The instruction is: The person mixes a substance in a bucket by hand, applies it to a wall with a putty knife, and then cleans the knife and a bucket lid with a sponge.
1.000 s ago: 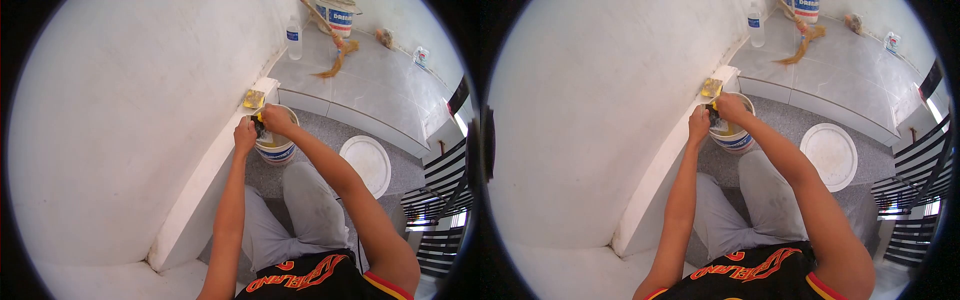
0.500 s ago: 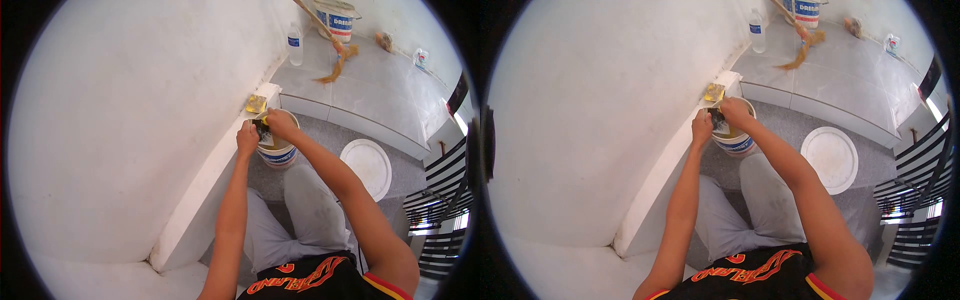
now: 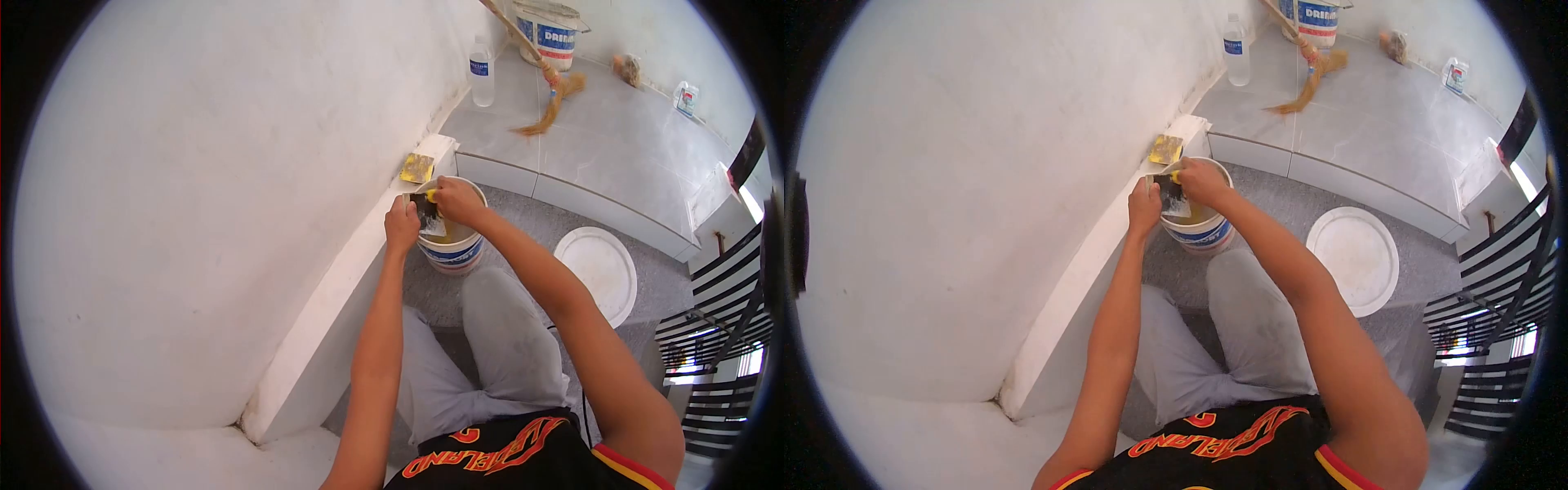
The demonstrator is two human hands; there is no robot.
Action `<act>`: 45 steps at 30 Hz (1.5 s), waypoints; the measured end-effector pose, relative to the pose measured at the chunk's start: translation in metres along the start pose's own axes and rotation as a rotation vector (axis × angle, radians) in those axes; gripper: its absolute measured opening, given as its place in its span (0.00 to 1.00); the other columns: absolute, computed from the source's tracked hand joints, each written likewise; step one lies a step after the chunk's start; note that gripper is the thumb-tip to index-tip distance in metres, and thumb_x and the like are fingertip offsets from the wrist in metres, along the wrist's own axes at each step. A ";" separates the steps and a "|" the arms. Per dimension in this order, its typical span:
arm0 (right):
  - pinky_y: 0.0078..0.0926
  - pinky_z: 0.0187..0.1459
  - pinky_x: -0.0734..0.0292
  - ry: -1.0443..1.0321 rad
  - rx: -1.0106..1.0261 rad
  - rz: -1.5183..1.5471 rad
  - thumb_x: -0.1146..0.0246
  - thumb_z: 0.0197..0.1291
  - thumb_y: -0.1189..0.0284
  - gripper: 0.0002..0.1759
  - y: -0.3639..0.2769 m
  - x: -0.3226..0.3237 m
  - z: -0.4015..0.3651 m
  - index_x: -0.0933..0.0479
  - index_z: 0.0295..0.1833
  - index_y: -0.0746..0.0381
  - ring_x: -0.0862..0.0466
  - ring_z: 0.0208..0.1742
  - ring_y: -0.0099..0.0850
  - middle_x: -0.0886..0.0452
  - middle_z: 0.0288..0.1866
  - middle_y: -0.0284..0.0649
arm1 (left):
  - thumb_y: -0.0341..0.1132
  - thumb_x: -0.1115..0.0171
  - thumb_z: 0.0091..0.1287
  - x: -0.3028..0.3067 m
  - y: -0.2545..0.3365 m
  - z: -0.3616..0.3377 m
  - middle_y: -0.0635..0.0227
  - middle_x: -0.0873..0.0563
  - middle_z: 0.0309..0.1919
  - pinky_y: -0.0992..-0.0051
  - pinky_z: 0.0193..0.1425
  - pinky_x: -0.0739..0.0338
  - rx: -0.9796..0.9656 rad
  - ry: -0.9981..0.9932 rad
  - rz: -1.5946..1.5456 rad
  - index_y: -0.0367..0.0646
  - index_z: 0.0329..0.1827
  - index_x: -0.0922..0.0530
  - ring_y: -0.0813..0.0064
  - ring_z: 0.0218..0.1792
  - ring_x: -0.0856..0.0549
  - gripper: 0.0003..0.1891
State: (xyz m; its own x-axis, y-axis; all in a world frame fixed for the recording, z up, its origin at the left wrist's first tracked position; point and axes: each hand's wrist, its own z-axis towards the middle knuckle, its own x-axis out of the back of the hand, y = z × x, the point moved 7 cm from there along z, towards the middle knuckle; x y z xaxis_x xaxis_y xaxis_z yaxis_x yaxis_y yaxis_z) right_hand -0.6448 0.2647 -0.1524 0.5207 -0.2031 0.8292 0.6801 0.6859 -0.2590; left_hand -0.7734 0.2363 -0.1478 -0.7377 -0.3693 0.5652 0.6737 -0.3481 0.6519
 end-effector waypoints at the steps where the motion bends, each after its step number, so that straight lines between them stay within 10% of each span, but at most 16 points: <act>1: 0.37 0.43 0.25 -0.007 -0.035 -0.105 0.42 0.48 0.77 0.05 0.009 -0.001 -0.006 0.22 0.31 0.65 0.21 0.41 0.43 0.24 0.38 0.48 | 0.35 0.50 0.63 0.002 0.002 -0.001 0.43 0.20 0.30 0.50 0.38 0.29 -0.003 0.009 -0.003 0.35 0.39 0.28 0.41 0.35 0.21 0.10; 9: 0.38 0.42 0.24 0.256 -0.403 -0.087 0.41 0.46 0.76 0.05 -0.008 0.040 0.002 0.22 0.30 0.65 0.21 0.39 0.44 0.24 0.38 0.49 | 0.35 0.48 0.63 0.006 0.003 -0.002 0.41 0.21 0.35 0.53 0.42 0.29 0.111 -0.054 -0.012 0.33 0.41 0.28 0.41 0.40 0.22 0.12; 11: 0.39 0.41 0.24 0.195 -0.028 0.074 0.40 0.46 0.75 0.06 -0.028 0.024 0.008 0.22 0.31 0.65 0.21 0.39 0.45 0.24 0.38 0.50 | 0.34 0.48 0.63 0.004 0.004 -0.002 0.41 0.21 0.35 0.53 0.42 0.29 0.089 -0.065 -0.023 0.34 0.40 0.28 0.42 0.40 0.22 0.11; 15: 0.38 0.40 0.25 -0.048 -0.213 -0.197 0.39 0.46 0.75 0.06 0.000 0.009 0.003 0.22 0.31 0.64 0.21 0.39 0.46 0.24 0.35 0.48 | 0.34 0.49 0.63 0.005 0.003 -0.002 0.42 0.20 0.33 0.53 0.41 0.29 0.100 -0.049 0.008 0.34 0.39 0.28 0.41 0.38 0.21 0.10; 21: 0.38 0.46 0.26 0.252 -0.139 0.228 0.36 0.48 0.72 0.10 -0.010 0.022 -0.004 0.21 0.38 0.63 0.21 0.42 0.45 0.21 0.40 0.48 | 0.34 0.49 0.64 0.003 0.000 -0.003 0.42 0.21 0.33 0.53 0.40 0.30 0.077 -0.055 -0.026 0.34 0.38 0.28 0.41 0.38 0.22 0.10; 38: 0.44 0.42 0.27 0.419 -1.032 0.427 0.40 0.50 0.69 0.13 0.055 -0.026 -0.027 0.21 0.37 0.68 0.20 0.40 0.51 0.21 0.34 0.58 | 0.35 0.49 0.64 0.002 -0.001 -0.002 0.43 0.21 0.31 0.56 0.39 0.30 0.043 -0.085 -0.040 0.33 0.37 0.29 0.42 0.37 0.22 0.11; 45: 0.41 0.41 0.26 0.248 -0.711 0.471 0.39 0.50 0.68 0.14 0.035 -0.004 -0.015 0.22 0.37 0.69 0.19 0.39 0.50 0.20 0.36 0.55 | 0.36 0.48 0.63 0.005 0.001 -0.002 0.44 0.20 0.29 0.51 0.36 0.29 0.036 -0.020 -0.073 0.37 0.36 0.28 0.40 0.34 0.22 0.10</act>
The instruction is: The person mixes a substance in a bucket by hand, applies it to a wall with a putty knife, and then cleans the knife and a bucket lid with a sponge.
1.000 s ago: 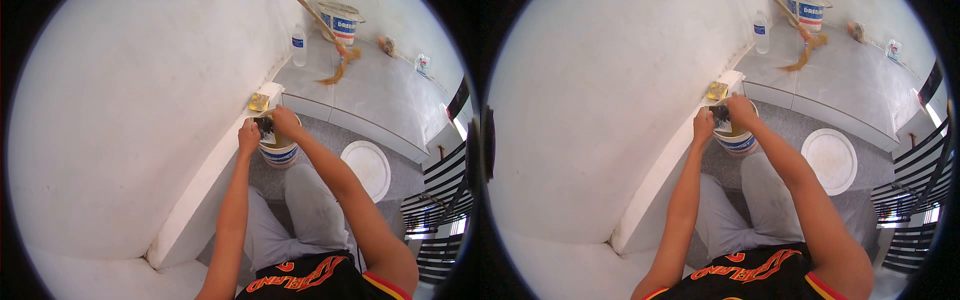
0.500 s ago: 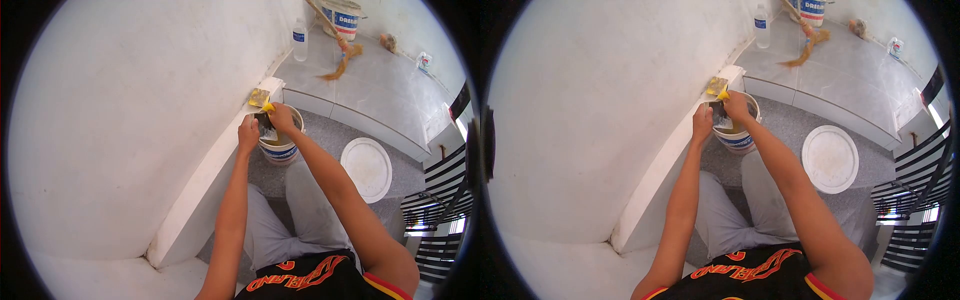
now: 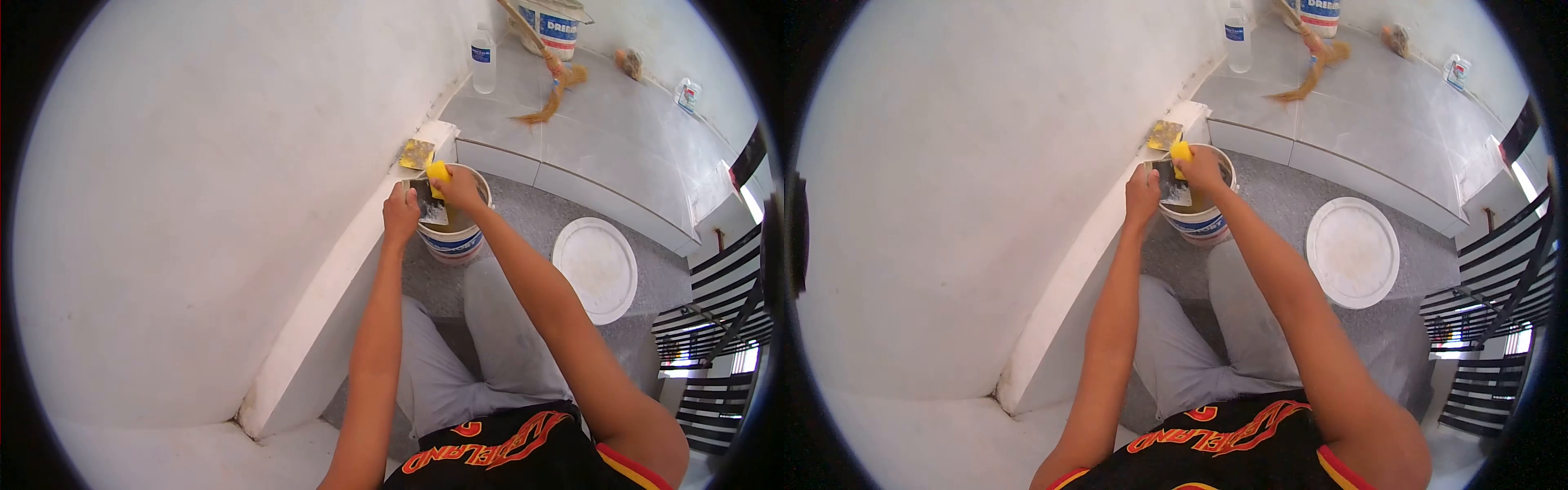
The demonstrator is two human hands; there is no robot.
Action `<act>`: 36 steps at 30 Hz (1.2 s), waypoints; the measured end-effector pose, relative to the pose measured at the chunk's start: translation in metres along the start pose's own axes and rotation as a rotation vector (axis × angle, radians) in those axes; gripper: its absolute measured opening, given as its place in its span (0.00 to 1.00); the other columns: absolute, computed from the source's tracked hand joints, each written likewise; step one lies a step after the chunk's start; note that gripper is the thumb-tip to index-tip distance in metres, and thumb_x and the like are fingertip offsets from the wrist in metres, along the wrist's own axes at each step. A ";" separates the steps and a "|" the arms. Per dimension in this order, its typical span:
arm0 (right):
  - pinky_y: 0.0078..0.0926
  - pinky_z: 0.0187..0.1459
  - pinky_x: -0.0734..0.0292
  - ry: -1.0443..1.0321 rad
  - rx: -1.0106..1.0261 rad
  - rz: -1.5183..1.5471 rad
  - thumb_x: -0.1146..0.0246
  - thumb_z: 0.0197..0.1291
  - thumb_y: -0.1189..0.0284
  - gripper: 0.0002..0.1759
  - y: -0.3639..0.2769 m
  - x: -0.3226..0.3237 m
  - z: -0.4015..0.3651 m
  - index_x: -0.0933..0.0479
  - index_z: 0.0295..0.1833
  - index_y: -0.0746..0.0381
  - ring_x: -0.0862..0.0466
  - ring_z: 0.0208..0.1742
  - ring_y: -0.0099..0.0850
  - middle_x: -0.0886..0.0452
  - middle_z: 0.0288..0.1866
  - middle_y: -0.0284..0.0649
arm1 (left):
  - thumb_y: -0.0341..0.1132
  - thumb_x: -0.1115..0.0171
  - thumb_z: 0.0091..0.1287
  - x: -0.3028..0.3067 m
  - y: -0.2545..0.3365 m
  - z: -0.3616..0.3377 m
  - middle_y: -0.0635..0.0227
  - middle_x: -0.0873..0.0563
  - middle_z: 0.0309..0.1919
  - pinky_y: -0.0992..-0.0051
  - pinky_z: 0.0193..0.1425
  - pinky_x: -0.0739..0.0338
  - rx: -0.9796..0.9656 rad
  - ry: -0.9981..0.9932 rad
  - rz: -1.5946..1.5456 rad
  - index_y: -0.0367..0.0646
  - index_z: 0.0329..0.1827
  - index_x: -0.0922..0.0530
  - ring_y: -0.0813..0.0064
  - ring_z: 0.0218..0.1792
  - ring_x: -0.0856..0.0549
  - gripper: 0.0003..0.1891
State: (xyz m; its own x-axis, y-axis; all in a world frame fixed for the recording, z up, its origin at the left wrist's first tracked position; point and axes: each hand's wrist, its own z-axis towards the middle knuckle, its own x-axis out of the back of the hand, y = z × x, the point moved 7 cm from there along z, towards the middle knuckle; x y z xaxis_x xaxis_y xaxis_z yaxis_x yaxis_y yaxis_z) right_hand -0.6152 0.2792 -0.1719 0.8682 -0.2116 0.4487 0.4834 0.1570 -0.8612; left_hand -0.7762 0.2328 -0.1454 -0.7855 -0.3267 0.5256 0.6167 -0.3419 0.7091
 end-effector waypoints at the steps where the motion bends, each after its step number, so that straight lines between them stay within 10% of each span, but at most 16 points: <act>1: 0.42 0.41 0.26 -0.031 0.041 -0.063 0.38 0.50 0.68 0.13 -0.004 0.000 -0.001 0.21 0.36 0.68 0.19 0.38 0.49 0.19 0.34 0.54 | 0.36 0.48 0.63 0.000 0.001 0.000 0.44 0.20 0.29 0.51 0.36 0.29 -0.002 -0.003 -0.001 0.37 0.36 0.28 0.40 0.34 0.22 0.10; 6: 0.39 0.39 0.25 0.106 0.034 -0.419 0.35 0.48 0.68 0.10 -0.019 0.002 -0.006 0.21 0.33 0.64 0.20 0.36 0.46 0.19 0.34 0.47 | 0.37 0.49 0.63 -0.003 -0.005 0.001 0.44 0.20 0.29 0.52 0.37 0.29 -0.061 0.028 0.050 0.37 0.38 0.28 0.41 0.35 0.21 0.10; 11: 0.35 0.46 0.26 0.115 0.660 -0.287 0.38 0.46 0.75 0.05 -0.062 -0.001 -0.045 0.21 0.31 0.62 0.23 0.44 0.44 0.23 0.43 0.46 | 0.36 0.50 0.64 -0.004 -0.007 0.000 0.44 0.20 0.29 0.51 0.37 0.29 -0.018 0.028 0.023 0.37 0.39 0.28 0.41 0.34 0.21 0.10; 17: 0.37 0.39 0.23 -0.523 0.355 -0.766 0.35 0.40 0.71 0.09 -0.043 -0.011 -0.017 0.20 0.31 0.63 0.19 0.39 0.43 0.19 0.37 0.47 | 0.35 0.50 0.64 -0.004 -0.003 0.001 0.44 0.20 0.31 0.54 0.38 0.29 0.055 -0.049 0.081 0.35 0.39 0.28 0.42 0.36 0.21 0.11; 21: 0.36 0.38 0.21 -0.420 0.322 -0.846 0.34 0.40 0.67 0.12 -0.025 0.002 -0.017 0.19 0.32 0.62 0.17 0.39 0.42 0.18 0.36 0.48 | 0.37 0.51 0.65 -0.003 -0.009 -0.002 0.43 0.20 0.26 0.49 0.35 0.29 0.056 0.083 0.066 0.37 0.37 0.31 0.40 0.32 0.21 0.11; 26: 0.37 0.51 0.26 -1.192 0.164 -1.123 0.38 0.44 0.68 0.20 0.049 -0.062 -0.035 0.19 0.46 0.60 0.21 0.51 0.42 0.21 0.50 0.46 | 0.38 0.51 0.65 0.005 0.005 -0.010 0.43 0.20 0.28 0.51 0.38 0.29 0.164 0.160 0.133 0.35 0.38 0.30 0.41 0.33 0.21 0.12; 36: 0.38 0.59 0.35 -1.297 0.015 -0.812 0.43 0.51 0.56 0.28 0.029 -0.057 -0.049 0.23 0.53 0.63 0.28 0.62 0.41 0.26 0.59 0.46 | 0.40 0.52 0.66 0.004 -0.004 -0.009 0.43 0.20 0.28 0.51 0.37 0.30 0.200 0.190 0.091 0.36 0.38 0.30 0.41 0.33 0.21 0.13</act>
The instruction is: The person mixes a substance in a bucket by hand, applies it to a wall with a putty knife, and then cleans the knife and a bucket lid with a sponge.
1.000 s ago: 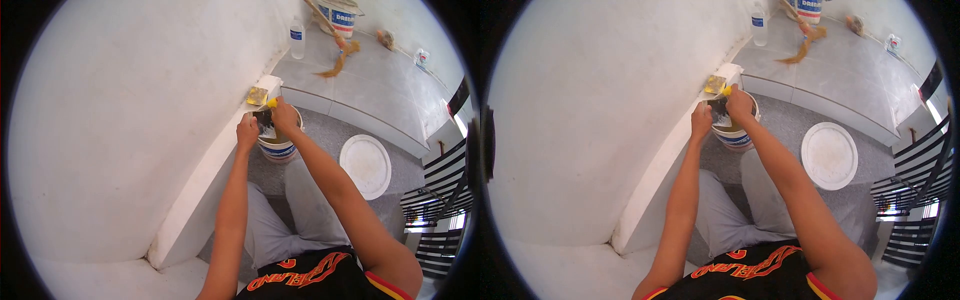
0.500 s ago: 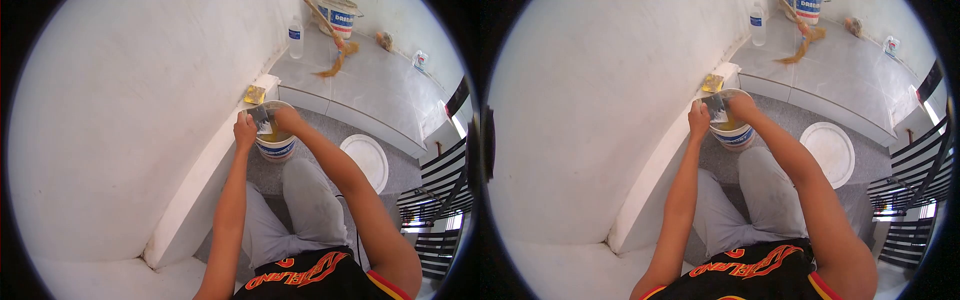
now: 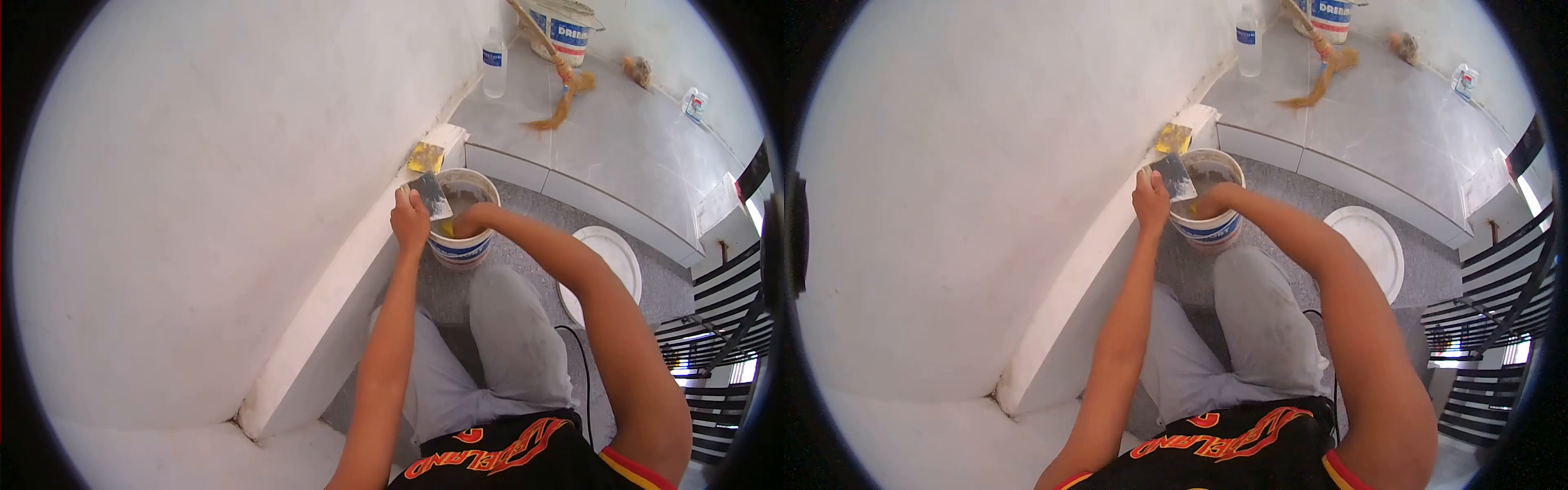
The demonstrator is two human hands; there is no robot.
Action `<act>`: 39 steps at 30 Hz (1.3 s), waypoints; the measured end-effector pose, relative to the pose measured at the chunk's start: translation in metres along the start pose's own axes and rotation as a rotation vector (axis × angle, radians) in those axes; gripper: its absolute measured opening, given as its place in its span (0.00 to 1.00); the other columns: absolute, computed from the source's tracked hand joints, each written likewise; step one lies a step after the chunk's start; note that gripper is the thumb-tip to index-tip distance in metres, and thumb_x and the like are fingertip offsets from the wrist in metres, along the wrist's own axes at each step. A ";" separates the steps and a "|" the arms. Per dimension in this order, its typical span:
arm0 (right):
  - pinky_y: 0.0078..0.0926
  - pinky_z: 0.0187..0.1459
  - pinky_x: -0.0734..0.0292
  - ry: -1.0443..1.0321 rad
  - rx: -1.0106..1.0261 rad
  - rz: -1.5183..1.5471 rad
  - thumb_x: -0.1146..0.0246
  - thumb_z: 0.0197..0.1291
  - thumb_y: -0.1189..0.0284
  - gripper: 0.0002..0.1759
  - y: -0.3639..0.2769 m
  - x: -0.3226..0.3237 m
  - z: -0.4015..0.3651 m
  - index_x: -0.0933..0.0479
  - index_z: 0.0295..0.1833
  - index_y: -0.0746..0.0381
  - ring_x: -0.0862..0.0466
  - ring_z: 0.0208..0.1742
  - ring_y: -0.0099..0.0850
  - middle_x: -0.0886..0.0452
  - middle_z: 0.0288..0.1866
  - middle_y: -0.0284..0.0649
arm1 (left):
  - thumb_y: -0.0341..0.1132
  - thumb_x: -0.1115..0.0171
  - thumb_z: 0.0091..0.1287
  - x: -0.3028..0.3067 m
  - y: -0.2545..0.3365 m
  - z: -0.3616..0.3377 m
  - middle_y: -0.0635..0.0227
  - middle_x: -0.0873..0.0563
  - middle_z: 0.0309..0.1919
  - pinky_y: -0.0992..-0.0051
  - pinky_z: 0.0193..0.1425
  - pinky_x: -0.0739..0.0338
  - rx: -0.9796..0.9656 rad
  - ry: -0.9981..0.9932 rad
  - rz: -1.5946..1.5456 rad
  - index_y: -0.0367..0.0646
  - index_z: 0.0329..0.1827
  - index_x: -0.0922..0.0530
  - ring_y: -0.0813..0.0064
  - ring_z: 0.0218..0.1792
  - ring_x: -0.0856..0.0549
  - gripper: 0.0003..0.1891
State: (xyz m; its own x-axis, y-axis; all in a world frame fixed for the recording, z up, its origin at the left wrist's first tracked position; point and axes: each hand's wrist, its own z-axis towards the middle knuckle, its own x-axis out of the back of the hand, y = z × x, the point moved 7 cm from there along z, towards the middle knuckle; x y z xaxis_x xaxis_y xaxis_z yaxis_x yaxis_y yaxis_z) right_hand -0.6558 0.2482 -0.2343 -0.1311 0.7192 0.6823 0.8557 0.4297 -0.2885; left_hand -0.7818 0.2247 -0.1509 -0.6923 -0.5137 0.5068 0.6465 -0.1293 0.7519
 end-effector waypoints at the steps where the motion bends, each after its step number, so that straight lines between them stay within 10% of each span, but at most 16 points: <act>1: 0.39 0.56 0.31 0.037 0.021 0.017 0.42 0.51 0.57 0.26 -0.004 0.003 -0.005 0.22 0.49 0.65 0.24 0.57 0.43 0.23 0.54 0.48 | 0.39 0.52 0.66 -0.002 -0.001 0.001 0.43 0.20 0.27 0.51 0.36 0.30 -0.003 -0.021 0.009 0.36 0.37 0.30 0.41 0.33 0.21 0.13; 8: 0.40 0.40 0.22 0.263 0.146 -0.309 0.37 0.45 0.68 0.15 -0.011 0.016 -0.023 0.20 0.36 0.69 0.17 0.41 0.47 0.18 0.37 0.53 | 0.39 0.52 0.66 -0.001 0.001 0.001 0.43 0.20 0.27 0.52 0.35 0.30 -0.023 0.010 -0.051 0.35 0.37 0.30 0.41 0.32 0.21 0.13; 24: 0.37 0.49 0.26 0.231 0.047 -0.242 0.44 0.46 0.61 0.22 0.001 0.036 -0.036 0.20 0.44 0.63 0.19 0.47 0.46 0.19 0.43 0.52 | 0.39 0.51 0.66 -0.004 -0.004 0.004 0.43 0.20 0.25 0.51 0.34 0.30 -0.020 -0.014 0.010 0.37 0.36 0.30 0.40 0.31 0.21 0.12; 32: 0.34 0.49 0.28 1.450 0.393 0.389 0.38 0.41 0.77 0.18 -0.004 0.098 -0.079 0.24 0.44 0.63 0.22 0.46 0.44 0.22 0.43 0.47 | 0.38 0.51 0.66 -0.007 -0.002 0.005 0.43 0.20 0.28 0.51 0.34 0.30 -0.069 -0.037 0.000 0.35 0.37 0.30 0.41 0.32 0.21 0.12; 39: 0.32 0.44 0.26 1.343 0.519 0.317 0.39 0.39 0.81 0.07 -0.019 0.064 -0.066 0.21 0.29 0.65 0.21 0.39 0.41 0.22 0.36 0.44 | 0.35 0.50 0.66 -0.004 -0.001 0.004 0.43 0.22 0.27 0.55 0.34 0.31 -0.095 -0.013 -0.143 0.34 0.34 0.30 0.40 0.32 0.23 0.11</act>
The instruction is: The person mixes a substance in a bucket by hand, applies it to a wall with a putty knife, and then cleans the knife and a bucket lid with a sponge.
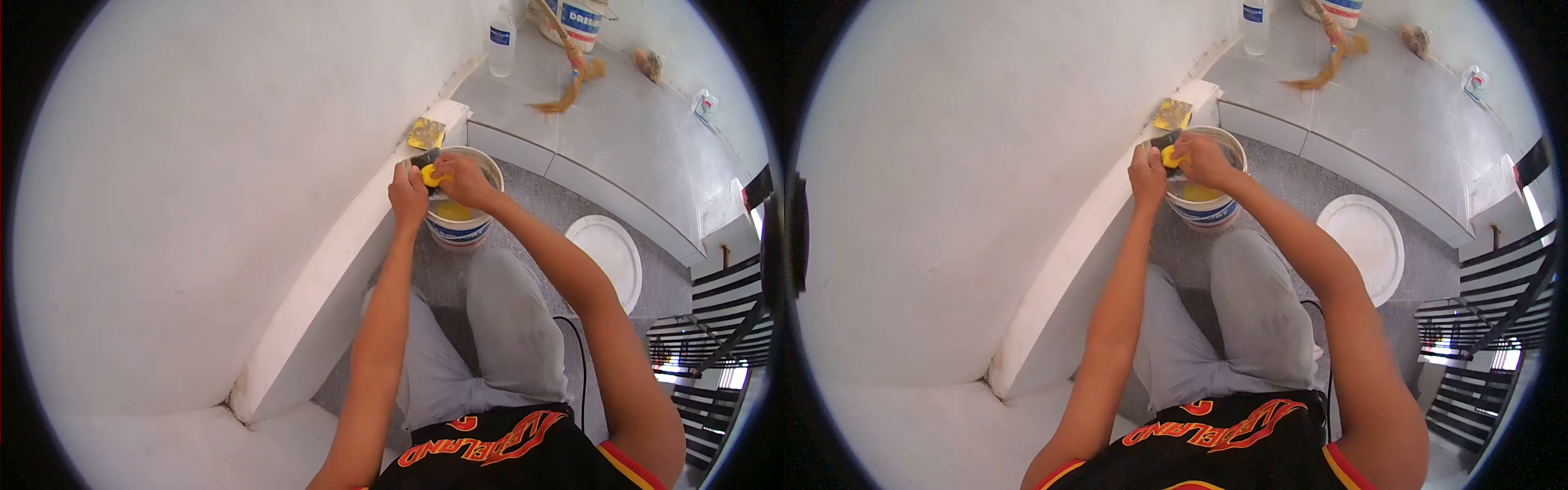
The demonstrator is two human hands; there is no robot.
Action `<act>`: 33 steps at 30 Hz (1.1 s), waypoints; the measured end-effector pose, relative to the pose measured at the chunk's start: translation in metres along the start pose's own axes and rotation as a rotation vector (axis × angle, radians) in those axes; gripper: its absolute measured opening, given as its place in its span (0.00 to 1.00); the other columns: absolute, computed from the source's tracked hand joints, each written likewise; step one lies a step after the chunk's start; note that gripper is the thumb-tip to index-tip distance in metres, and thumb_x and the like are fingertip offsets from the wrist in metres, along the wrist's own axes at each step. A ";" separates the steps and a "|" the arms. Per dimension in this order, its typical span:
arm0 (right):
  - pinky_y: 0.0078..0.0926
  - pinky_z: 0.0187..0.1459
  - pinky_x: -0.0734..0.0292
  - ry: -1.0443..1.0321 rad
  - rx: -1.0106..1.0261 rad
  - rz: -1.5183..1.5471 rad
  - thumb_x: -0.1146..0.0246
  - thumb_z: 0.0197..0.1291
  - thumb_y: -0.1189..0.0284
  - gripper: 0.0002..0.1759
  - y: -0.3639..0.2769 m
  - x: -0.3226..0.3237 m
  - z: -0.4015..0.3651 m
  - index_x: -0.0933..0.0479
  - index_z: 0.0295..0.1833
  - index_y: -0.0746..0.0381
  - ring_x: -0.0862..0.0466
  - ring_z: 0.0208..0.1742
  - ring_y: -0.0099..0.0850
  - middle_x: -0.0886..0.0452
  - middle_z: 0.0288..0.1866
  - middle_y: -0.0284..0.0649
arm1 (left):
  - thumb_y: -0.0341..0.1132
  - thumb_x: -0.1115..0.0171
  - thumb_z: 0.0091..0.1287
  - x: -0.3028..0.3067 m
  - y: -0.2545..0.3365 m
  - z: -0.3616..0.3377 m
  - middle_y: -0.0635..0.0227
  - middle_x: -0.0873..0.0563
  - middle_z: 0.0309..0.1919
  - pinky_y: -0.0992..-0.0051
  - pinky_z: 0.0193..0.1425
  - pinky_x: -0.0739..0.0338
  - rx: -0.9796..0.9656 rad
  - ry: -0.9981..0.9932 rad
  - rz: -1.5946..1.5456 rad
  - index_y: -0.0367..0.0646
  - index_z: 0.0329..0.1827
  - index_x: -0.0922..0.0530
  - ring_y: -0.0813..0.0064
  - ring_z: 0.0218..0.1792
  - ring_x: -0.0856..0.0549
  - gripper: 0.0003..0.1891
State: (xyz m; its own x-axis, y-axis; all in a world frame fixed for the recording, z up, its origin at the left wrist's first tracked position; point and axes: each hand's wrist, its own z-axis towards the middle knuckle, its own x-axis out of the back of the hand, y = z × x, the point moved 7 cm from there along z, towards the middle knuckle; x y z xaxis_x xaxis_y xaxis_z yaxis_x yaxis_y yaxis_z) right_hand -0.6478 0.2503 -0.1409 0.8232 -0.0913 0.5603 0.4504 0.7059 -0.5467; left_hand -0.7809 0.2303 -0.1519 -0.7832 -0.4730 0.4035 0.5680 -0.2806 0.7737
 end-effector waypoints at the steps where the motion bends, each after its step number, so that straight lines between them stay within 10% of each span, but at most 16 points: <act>1: 0.33 0.44 0.26 -0.103 -0.012 0.064 0.40 0.38 0.80 0.07 -0.002 -0.002 -0.005 0.20 0.29 0.64 0.21 0.40 0.42 0.22 0.36 0.43 | 0.35 0.50 0.66 0.000 0.001 0.000 0.43 0.22 0.26 0.55 0.33 0.31 0.019 -0.001 -0.003 0.34 0.34 0.30 0.40 0.31 0.23 0.11; 8: 0.36 0.45 0.27 -0.611 -0.032 -0.184 0.41 0.39 0.79 0.09 0.004 -0.007 -0.017 0.19 0.31 0.63 0.22 0.42 0.44 0.22 0.38 0.44 | 0.36 0.50 0.66 -0.002 -0.003 0.003 0.45 0.21 0.24 0.53 0.31 0.30 -0.037 0.002 0.025 0.36 0.34 0.30 0.42 0.30 0.21 0.10; 11: 0.35 0.47 0.28 -0.111 0.078 -0.130 0.39 0.40 0.78 0.10 -0.022 0.030 -0.002 0.20 0.33 0.63 0.23 0.45 0.44 0.23 0.41 0.45 | 0.36 0.50 0.66 -0.001 -0.002 0.004 0.45 0.21 0.24 0.54 0.32 0.30 -0.062 0.024 0.017 0.35 0.34 0.30 0.41 0.31 0.21 0.11; 33: 0.32 0.49 0.28 -0.588 0.166 -0.345 0.37 0.44 0.77 0.12 -0.022 0.001 -0.010 0.19 0.38 0.60 0.23 0.46 0.38 0.25 0.42 0.41 | 0.35 0.50 0.65 0.002 -0.002 0.007 0.44 0.22 0.25 0.56 0.32 0.30 -0.041 0.000 -0.022 0.33 0.32 0.30 0.43 0.29 0.22 0.11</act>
State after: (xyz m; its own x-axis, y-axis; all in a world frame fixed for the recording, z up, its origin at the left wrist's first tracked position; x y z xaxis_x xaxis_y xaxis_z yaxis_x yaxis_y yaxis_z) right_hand -0.6537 0.2277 -0.1350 0.2982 0.0324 0.9540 0.5549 0.8073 -0.2009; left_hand -0.7849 0.2360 -0.1489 -0.7959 -0.4660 0.3864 0.5603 -0.3253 0.7617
